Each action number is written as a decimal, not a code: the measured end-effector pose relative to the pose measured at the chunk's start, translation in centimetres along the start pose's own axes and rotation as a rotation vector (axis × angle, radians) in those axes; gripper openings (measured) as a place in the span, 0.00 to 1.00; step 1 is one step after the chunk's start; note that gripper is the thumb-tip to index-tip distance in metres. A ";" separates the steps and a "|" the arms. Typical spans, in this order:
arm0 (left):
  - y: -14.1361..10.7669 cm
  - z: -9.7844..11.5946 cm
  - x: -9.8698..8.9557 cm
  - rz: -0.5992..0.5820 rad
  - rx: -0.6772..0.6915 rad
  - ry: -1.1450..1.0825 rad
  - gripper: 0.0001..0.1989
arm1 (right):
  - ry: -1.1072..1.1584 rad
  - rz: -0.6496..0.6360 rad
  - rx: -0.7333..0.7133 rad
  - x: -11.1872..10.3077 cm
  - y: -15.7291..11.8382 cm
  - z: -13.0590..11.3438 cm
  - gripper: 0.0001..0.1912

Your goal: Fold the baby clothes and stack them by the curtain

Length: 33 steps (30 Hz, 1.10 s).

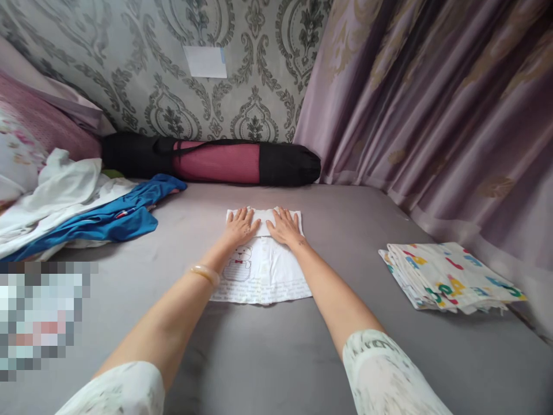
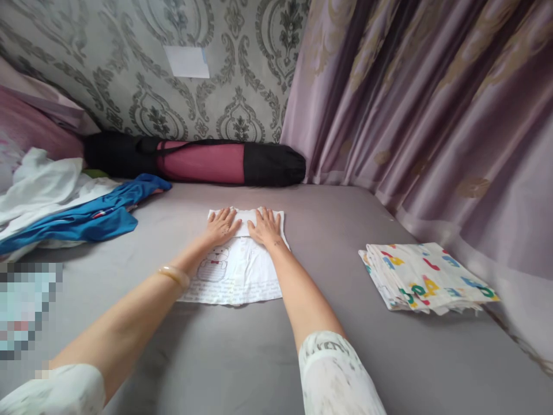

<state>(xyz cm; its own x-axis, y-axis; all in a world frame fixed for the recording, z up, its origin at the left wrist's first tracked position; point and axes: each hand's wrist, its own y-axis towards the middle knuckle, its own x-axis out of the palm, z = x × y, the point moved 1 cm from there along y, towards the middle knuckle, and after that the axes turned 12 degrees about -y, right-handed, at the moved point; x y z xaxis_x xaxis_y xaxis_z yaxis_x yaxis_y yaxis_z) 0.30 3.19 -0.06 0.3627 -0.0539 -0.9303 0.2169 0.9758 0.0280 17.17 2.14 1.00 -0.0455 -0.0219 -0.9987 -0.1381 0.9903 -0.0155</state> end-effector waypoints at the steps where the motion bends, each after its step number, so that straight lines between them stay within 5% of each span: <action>1: 0.0 0.1 0.0 0.012 0.008 0.003 0.34 | 0.006 0.014 0.002 0.0 0.1 0.0 0.33; 7: -2.1 0.1 -1.2 0.043 0.081 0.001 0.35 | 0.238 0.045 -0.019 -1.5 -0.7 1.6 0.31; 12: -7.2 -2.6 -2.7 -0.072 0.198 -0.003 0.35 | 0.161 0.051 -0.183 -2.5 -6.4 4.8 0.33; 18: -11.3 -4.4 -2.3 -0.112 0.209 -0.016 0.37 | -0.009 -0.058 -0.303 -1.2 -12.7 6.2 0.33; 27: -11.3 -4.4 -2.2 -0.142 0.184 -0.047 0.36 | 0.006 -0.051 -0.274 -0.2 -12.9 6.2 0.31; 33: -12.6 -4.8 -2.3 0.032 0.060 -0.078 0.38 | 0.116 0.131 -0.084 0.4 -13.5 7.4 0.29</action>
<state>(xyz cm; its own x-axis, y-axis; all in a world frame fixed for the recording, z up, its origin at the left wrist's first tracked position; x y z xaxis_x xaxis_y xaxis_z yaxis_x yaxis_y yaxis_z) -7.58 -7.92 -0.05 0.4390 -0.0410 -0.8975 0.2570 0.9629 0.0817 26.38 -10.25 0.47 -0.1818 0.0861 -0.9796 -0.2058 0.9708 0.1236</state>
